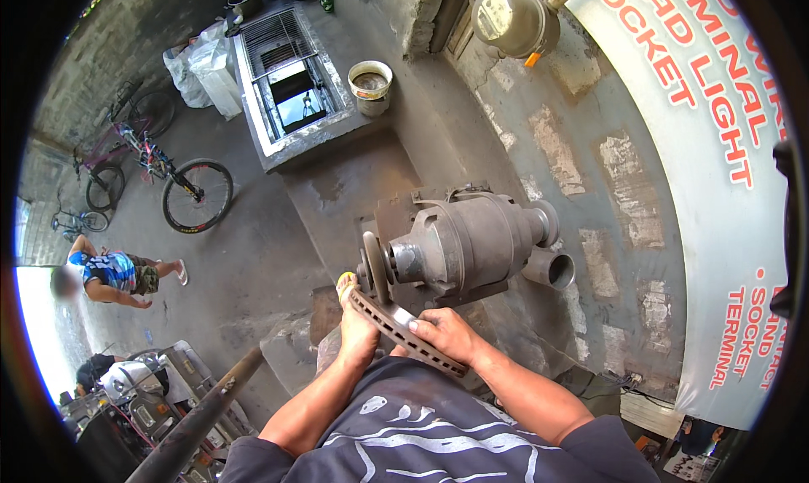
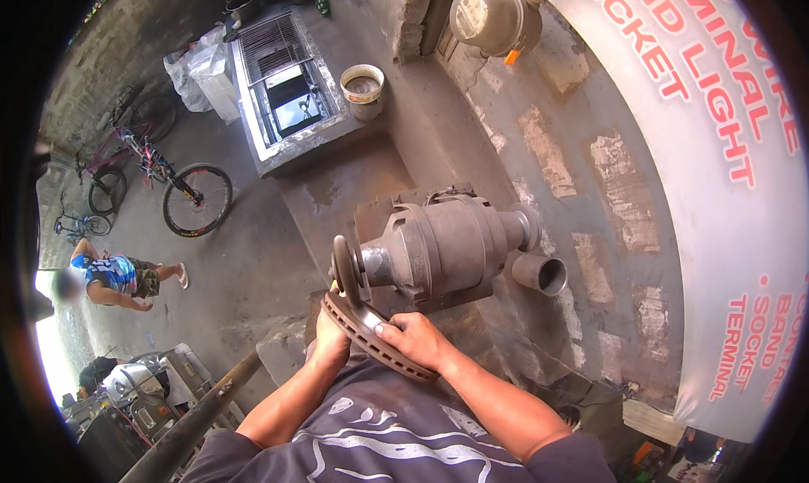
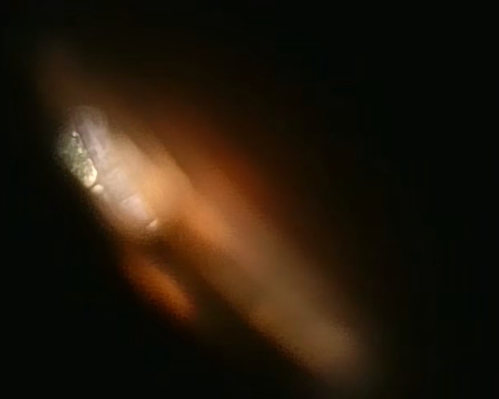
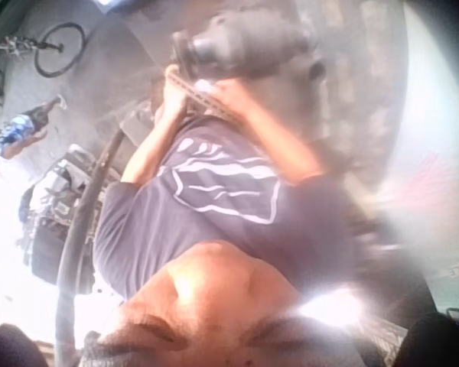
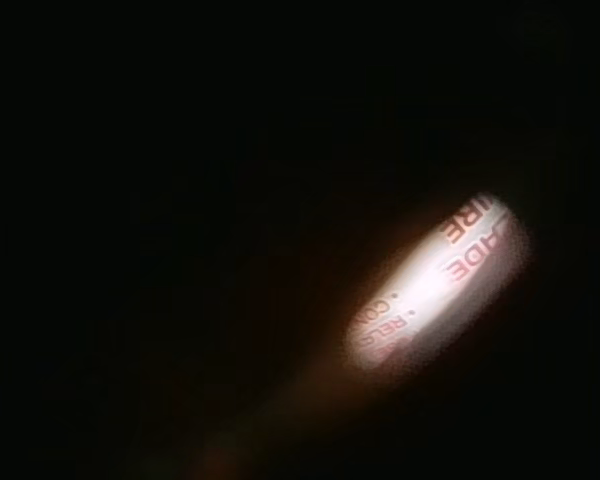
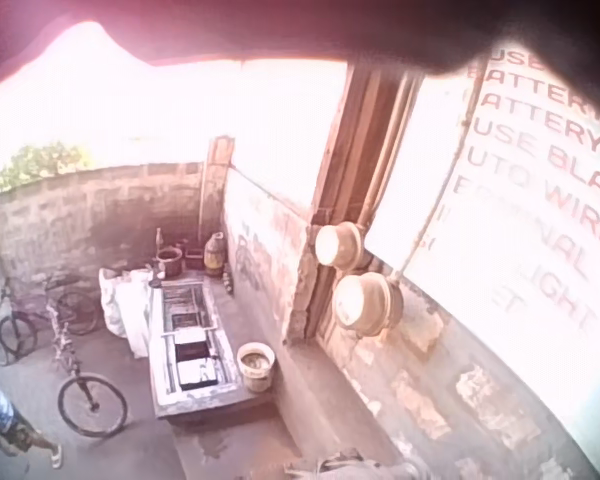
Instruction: The person holds a circular metal brake disc against a bench grinder, rotating it to grind the surface. The person flips the disc to grind the opposite side and continues the process.
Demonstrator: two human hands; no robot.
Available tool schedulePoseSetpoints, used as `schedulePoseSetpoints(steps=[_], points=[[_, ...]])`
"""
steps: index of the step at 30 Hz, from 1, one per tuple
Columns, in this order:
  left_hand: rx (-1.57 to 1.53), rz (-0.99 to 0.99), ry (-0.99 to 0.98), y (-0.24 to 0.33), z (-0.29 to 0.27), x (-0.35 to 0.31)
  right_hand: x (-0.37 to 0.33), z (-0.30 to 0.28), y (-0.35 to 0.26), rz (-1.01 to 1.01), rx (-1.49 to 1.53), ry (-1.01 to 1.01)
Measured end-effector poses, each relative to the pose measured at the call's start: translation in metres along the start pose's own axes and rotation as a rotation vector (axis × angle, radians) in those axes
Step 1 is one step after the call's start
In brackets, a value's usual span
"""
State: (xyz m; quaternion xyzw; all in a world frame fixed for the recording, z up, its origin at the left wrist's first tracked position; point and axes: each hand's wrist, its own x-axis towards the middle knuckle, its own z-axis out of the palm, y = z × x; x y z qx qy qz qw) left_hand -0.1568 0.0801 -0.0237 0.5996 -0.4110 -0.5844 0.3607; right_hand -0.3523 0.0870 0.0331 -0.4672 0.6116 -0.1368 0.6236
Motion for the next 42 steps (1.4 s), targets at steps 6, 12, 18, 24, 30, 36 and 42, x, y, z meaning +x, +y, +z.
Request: schedulePoseSetpoints(steps=[6,12,18,24,30,36,42], points=[[0.52,0.38,0.028,-0.004,-0.004,-0.025,-0.03,0.001,0.023,-0.309,-0.088,-0.007],[0.169,0.068,-0.168,-0.009,-0.004,0.001,-0.029,-0.007,0.017,-0.219,0.077,-0.012],[-0.271,-0.108,-0.23,0.02,-0.011,0.022,-0.005,-0.006,0.001,-0.128,0.014,-0.007],[-0.449,-0.376,-0.197,-0.011,-0.004,0.024,0.004,-0.004,-0.008,0.027,0.025,0.002],[-0.542,-0.555,-0.321,-0.03,-0.007,0.018,0.007,0.006,-0.035,0.176,0.04,0.034],[-0.644,-0.491,-0.289,-0.046,-0.012,0.001,-0.006,0.006,-0.035,0.114,-0.116,-0.024],[-1.064,-0.6,-0.412,0.0,-0.058,-0.047,-0.059,0.008,-0.023,-0.113,-0.363,0.063]])
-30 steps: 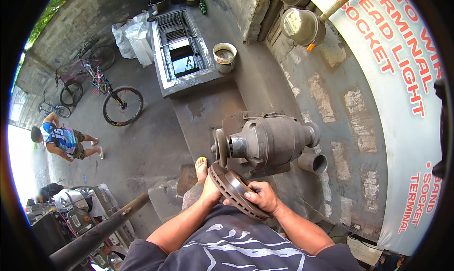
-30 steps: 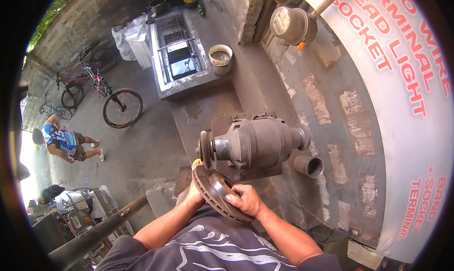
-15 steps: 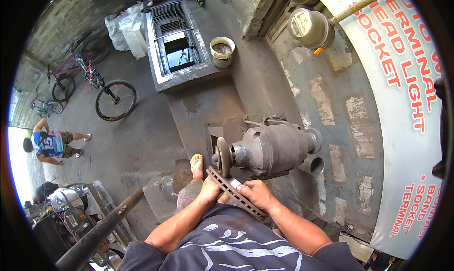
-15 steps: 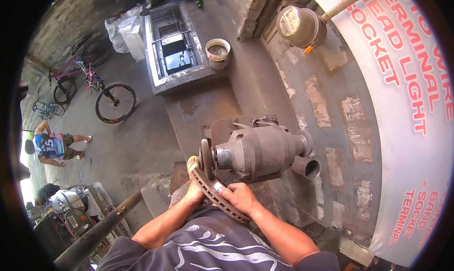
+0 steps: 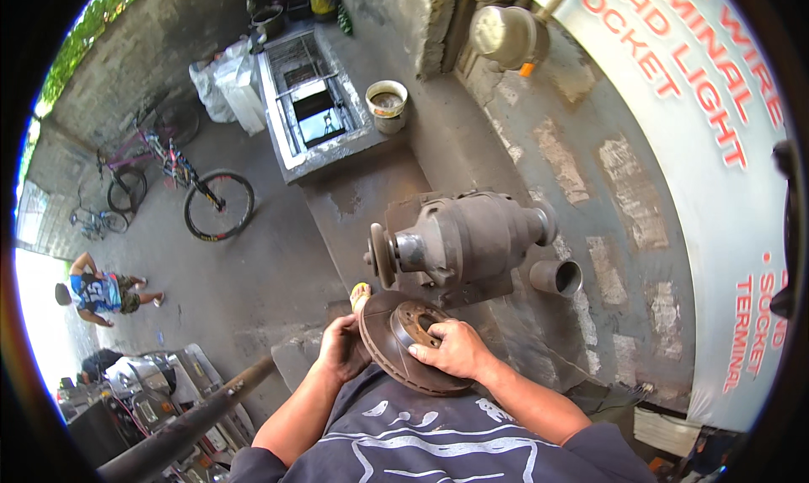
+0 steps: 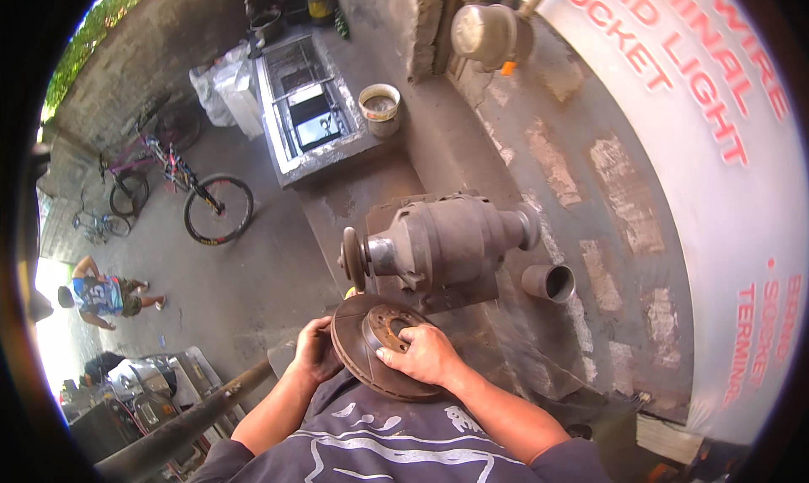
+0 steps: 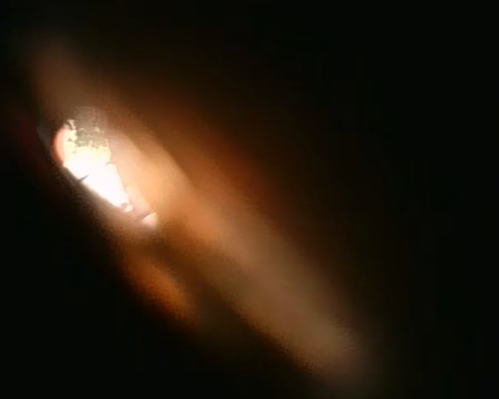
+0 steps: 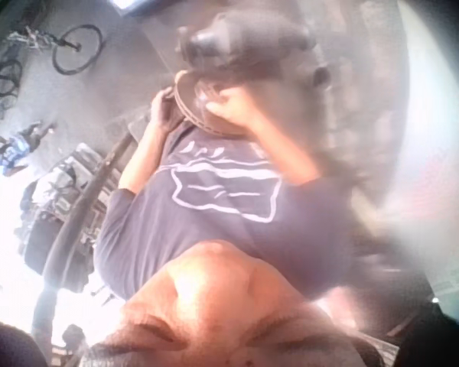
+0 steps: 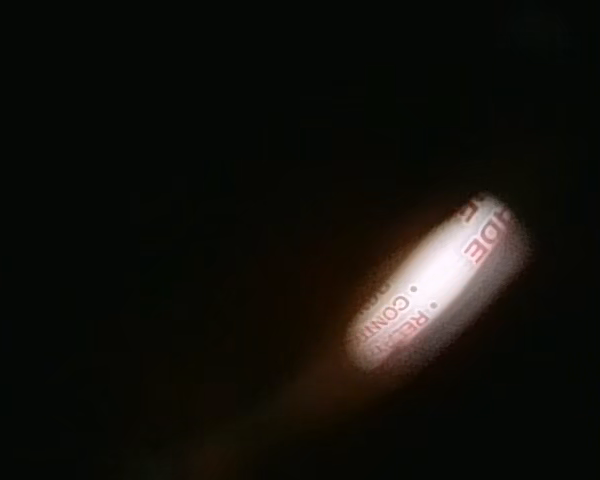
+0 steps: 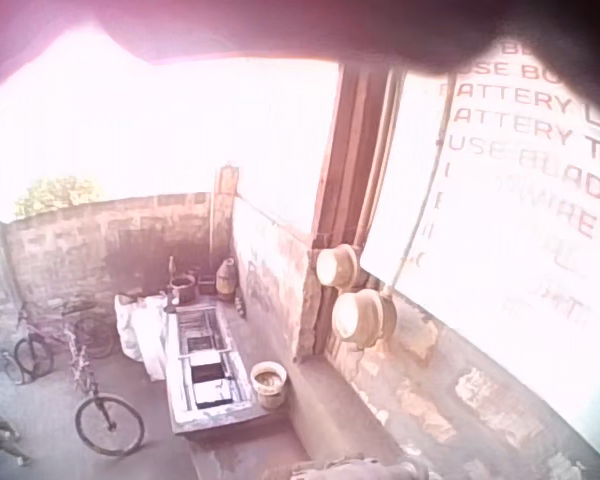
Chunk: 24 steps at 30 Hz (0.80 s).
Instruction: The person holds a circular metal brake disc against a bench grinder, rotating it to grind the surface. The person flips the disc to grind the opposite side and continues the process.
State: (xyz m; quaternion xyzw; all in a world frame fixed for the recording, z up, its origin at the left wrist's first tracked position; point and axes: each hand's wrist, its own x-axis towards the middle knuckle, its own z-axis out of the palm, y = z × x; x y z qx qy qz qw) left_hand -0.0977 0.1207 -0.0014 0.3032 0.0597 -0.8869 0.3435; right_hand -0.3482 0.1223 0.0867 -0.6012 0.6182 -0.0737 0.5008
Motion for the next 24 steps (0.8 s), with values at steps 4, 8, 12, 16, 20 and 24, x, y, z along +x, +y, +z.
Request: schedulePoseSetpoints(steps=[4,8,12,16,20,24], points=[[-0.008,-0.065,-0.13,-0.045,0.034,-0.023,-0.035,0.008,0.023,-0.159,-0.212,0.18],[0.194,-0.044,0.231,-0.114,0.042,0.01,-0.089,0.003,0.06,-0.14,-0.165,0.339],[0.337,-0.065,0.338,-0.147,0.077,-0.012,-0.149,0.009,0.103,-0.224,0.085,0.502],[0.5,0.006,0.166,-0.162,0.097,-0.012,-0.204,-0.006,0.159,-0.23,0.212,1.073],[0.74,-0.144,0.058,-0.186,0.122,0.008,-0.202,0.032,0.303,-0.028,1.159,0.685],[0.828,-0.095,0.191,-0.179,0.148,-0.014,-0.207,0.062,0.252,-0.32,2.04,0.18]])
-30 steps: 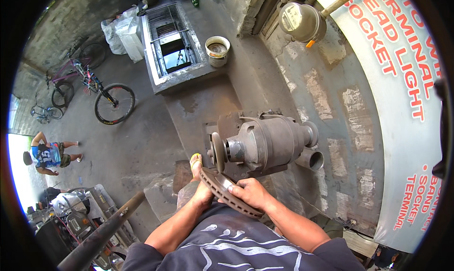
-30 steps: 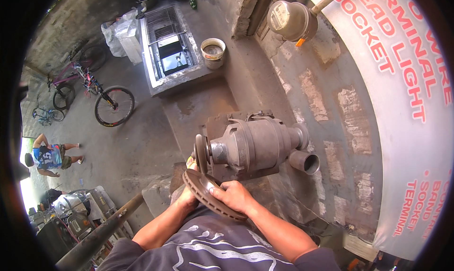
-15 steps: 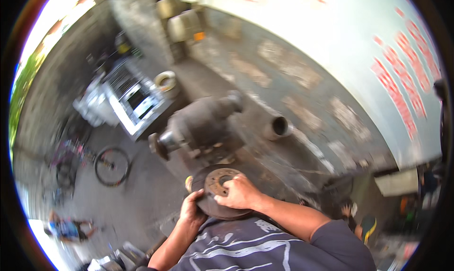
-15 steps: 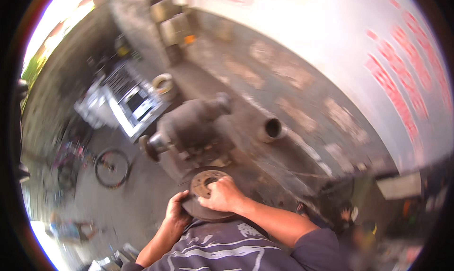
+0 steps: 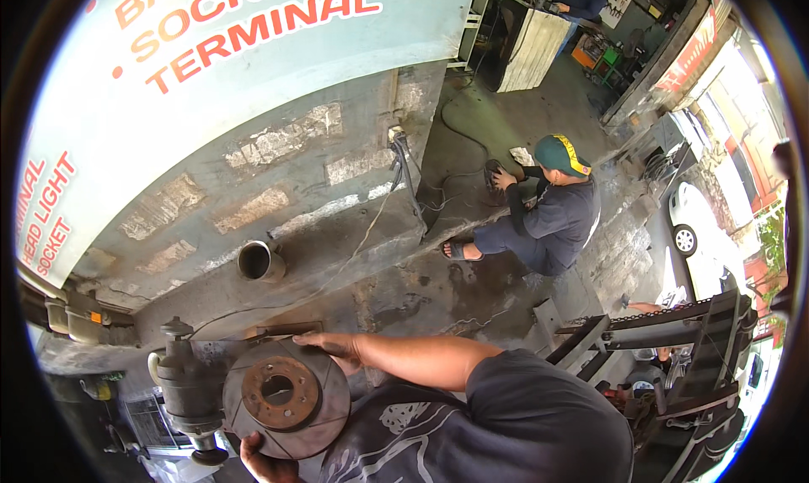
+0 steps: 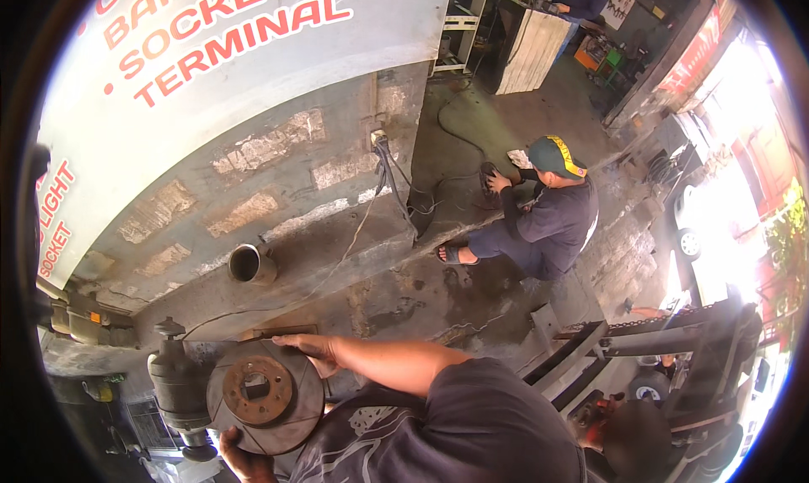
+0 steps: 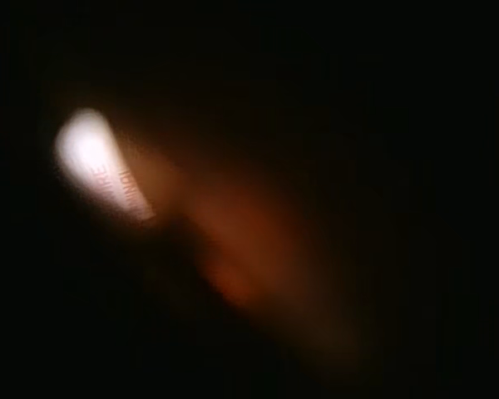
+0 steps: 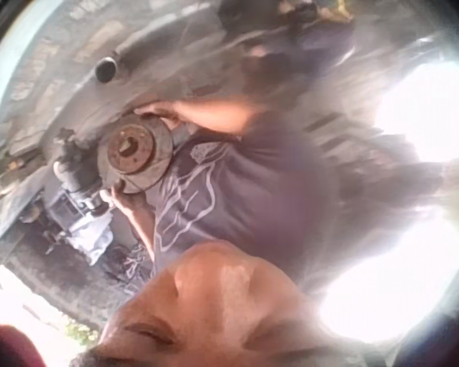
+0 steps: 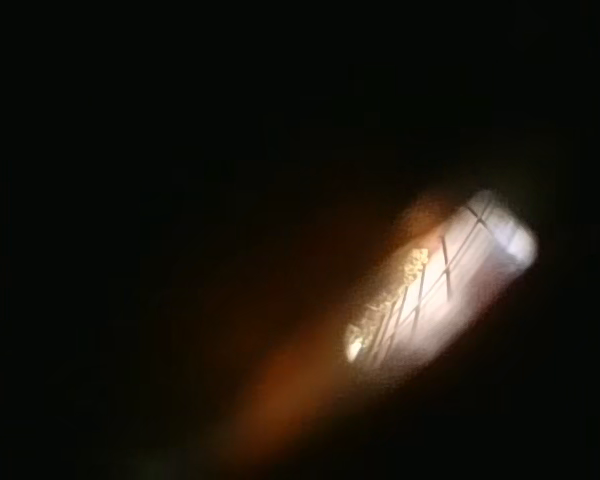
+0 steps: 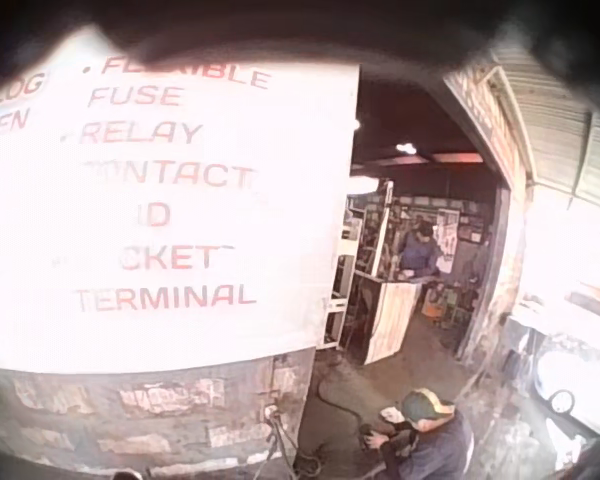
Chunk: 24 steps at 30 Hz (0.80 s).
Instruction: The person holds a circular metal brake disc against a bench grinder, rotating it to grind the surface. The person flips the disc to grind the opposite side and continues the process.
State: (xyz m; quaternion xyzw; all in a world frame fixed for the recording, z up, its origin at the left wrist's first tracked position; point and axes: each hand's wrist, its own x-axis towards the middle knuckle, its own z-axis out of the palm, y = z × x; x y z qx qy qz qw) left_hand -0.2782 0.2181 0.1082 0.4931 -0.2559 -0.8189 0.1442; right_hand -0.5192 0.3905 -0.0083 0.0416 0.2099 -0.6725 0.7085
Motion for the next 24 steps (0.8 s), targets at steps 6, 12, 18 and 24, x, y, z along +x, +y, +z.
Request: schedulePoseSetpoints(steps=[6,12,18,24], points=[[-0.105,0.014,0.099,0.005,-0.046,-0.009,0.027,0.032,0.011,0.064,-0.138,0.222],[-0.23,-0.003,0.133,-0.034,-0.144,0.008,0.048,0.117,0.047,0.202,-0.098,0.285],[-0.419,0.118,0.347,-0.06,-0.171,-0.027,0.1,0.108,0.084,0.547,-0.209,0.343],[-0.538,0.112,0.45,-0.021,-0.244,-0.027,0.17,0.155,0.141,0.661,-0.273,0.411]])
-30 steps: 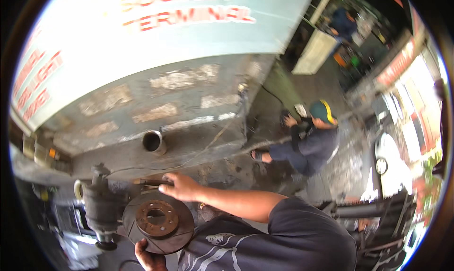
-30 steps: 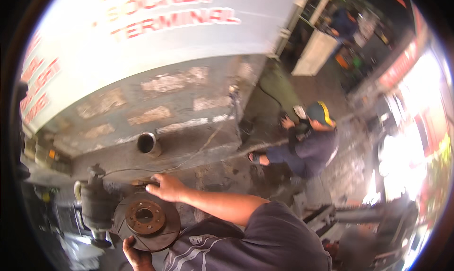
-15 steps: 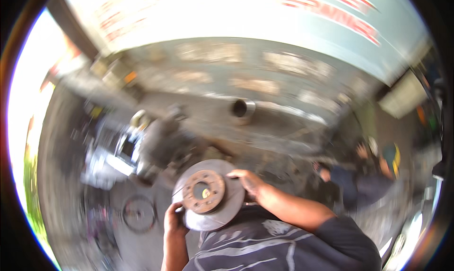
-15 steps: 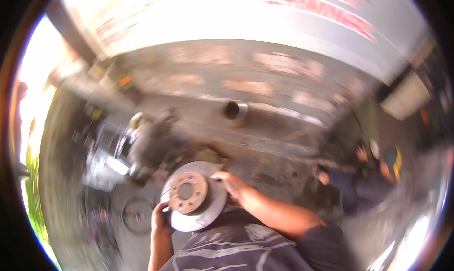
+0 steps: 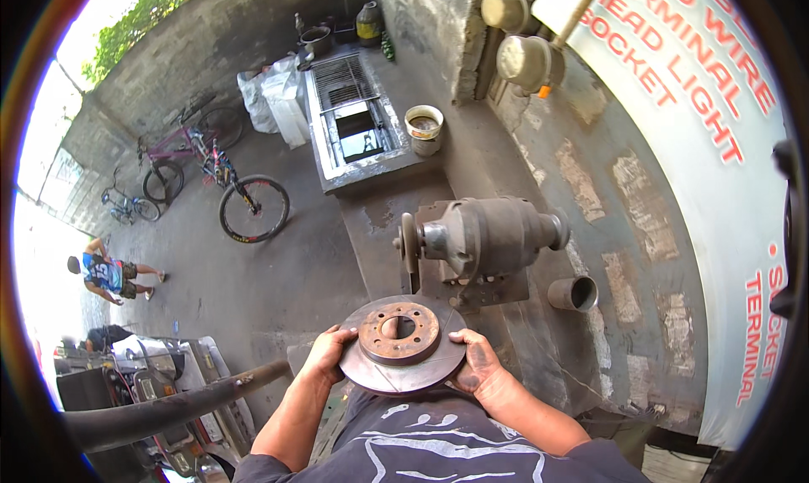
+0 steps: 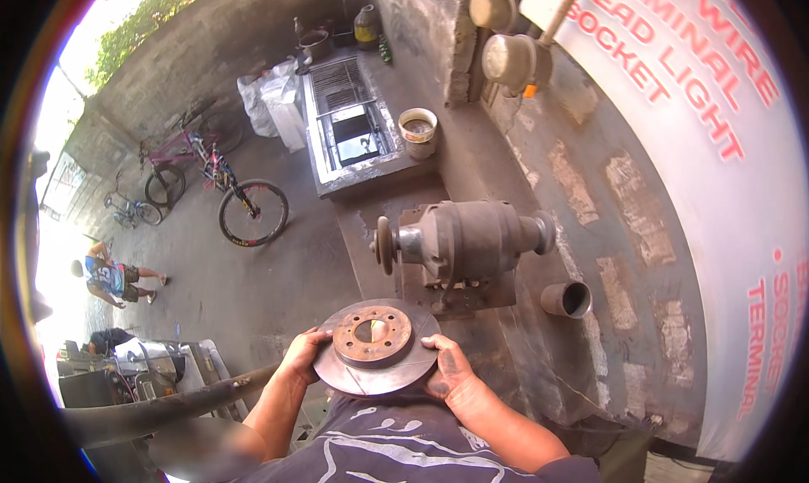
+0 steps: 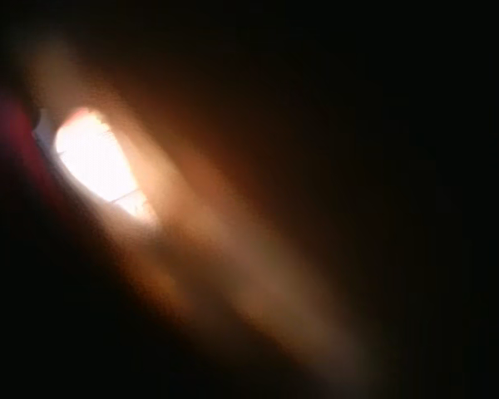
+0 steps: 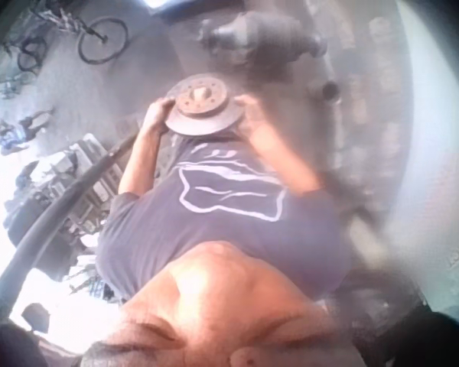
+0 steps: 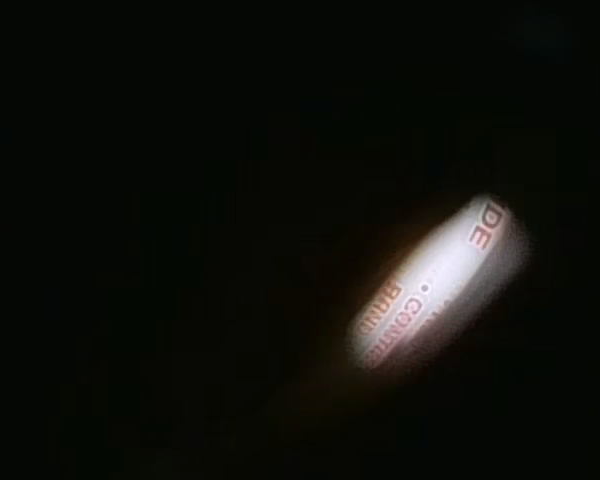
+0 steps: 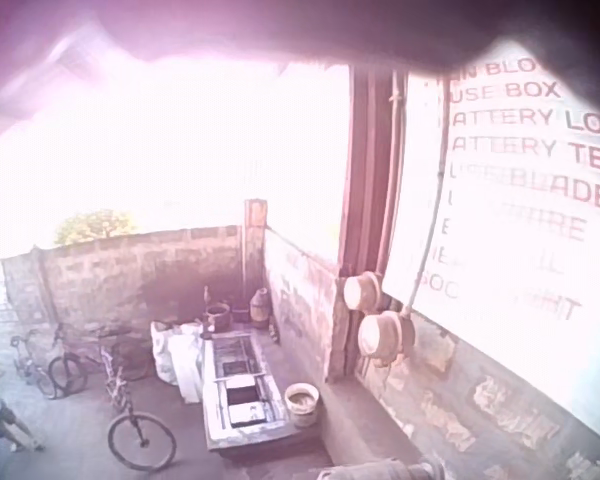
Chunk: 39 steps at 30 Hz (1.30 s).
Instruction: The person holds a circular metal brake disc against a bench grinder, rotating it to grind the surface. The person flips the disc to grind the opposite side and continues the process.
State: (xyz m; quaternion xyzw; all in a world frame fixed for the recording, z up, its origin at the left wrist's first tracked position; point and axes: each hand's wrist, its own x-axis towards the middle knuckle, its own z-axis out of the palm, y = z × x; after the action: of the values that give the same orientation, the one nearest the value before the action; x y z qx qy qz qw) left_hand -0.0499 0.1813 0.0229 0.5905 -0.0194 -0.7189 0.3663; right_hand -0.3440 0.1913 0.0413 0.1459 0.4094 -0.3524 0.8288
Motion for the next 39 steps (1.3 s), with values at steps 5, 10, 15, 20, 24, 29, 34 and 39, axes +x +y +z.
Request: schedulePoseSetpoints(steps=[5,10,15,20,24,29,34,39], points=[[-0.009,-0.018,0.019,0.031,0.005,0.029,0.02,0.04,-0.024,-0.025,-0.047,0.084],[-0.013,-0.066,0.079,0.071,0.032,0.04,0.028,0.076,-0.045,-0.014,0.011,0.171],[-0.077,-0.253,-0.027,0.079,0.019,0.074,0.062,0.065,-0.055,-0.006,0.029,0.169],[-0.009,-0.147,0.01,0.084,0.029,0.052,0.038,0.082,-0.053,0.023,0.017,0.187],[0.015,-0.163,-0.016,0.089,0.038,0.063,0.029,0.077,-0.053,0.001,0.09,0.219],[-0.009,-0.201,-0.005,0.094,0.029,0.065,0.043,0.079,-0.053,0.049,0.082,0.199],[0.056,-0.221,-0.002,0.103,0.03,0.07,0.043,0.079,-0.045,-0.001,0.125,0.165],[0.102,-0.232,-0.053,0.102,0.051,0.077,0.025,0.073,-0.047,-0.049,0.174,0.197]])
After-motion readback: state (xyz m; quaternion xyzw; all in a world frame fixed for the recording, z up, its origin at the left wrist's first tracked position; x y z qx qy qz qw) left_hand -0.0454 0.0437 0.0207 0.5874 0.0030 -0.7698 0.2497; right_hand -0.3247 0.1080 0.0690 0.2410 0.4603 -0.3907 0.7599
